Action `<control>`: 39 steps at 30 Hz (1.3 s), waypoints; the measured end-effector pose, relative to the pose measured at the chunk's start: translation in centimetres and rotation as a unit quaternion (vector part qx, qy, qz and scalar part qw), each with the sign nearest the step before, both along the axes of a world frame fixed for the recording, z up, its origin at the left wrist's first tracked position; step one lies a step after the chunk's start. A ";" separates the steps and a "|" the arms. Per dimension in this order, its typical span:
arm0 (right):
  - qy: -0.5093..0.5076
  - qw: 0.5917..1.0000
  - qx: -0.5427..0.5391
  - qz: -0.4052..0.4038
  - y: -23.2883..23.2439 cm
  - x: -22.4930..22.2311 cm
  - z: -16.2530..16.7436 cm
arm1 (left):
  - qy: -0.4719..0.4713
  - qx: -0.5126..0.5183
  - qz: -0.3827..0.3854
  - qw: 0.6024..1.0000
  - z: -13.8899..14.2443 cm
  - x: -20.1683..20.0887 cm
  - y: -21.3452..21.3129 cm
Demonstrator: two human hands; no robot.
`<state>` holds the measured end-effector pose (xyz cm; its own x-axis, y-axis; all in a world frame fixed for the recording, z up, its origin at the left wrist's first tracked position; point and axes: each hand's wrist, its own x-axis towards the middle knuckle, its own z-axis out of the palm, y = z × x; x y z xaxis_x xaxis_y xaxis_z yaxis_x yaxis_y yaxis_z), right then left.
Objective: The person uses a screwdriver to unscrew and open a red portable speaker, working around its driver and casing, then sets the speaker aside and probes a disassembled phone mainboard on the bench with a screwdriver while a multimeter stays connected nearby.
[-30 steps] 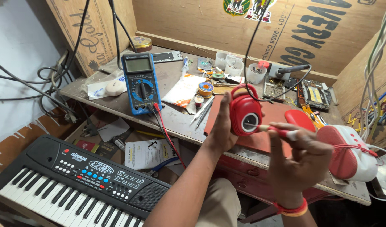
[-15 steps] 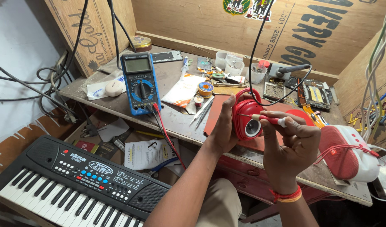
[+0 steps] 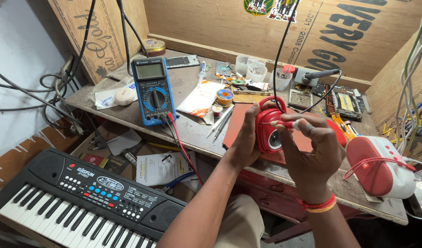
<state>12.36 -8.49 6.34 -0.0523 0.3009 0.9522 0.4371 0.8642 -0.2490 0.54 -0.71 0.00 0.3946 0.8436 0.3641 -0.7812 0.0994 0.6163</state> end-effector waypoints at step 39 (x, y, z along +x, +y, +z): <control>-0.075 0.995 -0.045 0.044 0.3 0.9 2.3 | 0.004 0.002 -0.005 1.000 0.3 -0.2 -0.1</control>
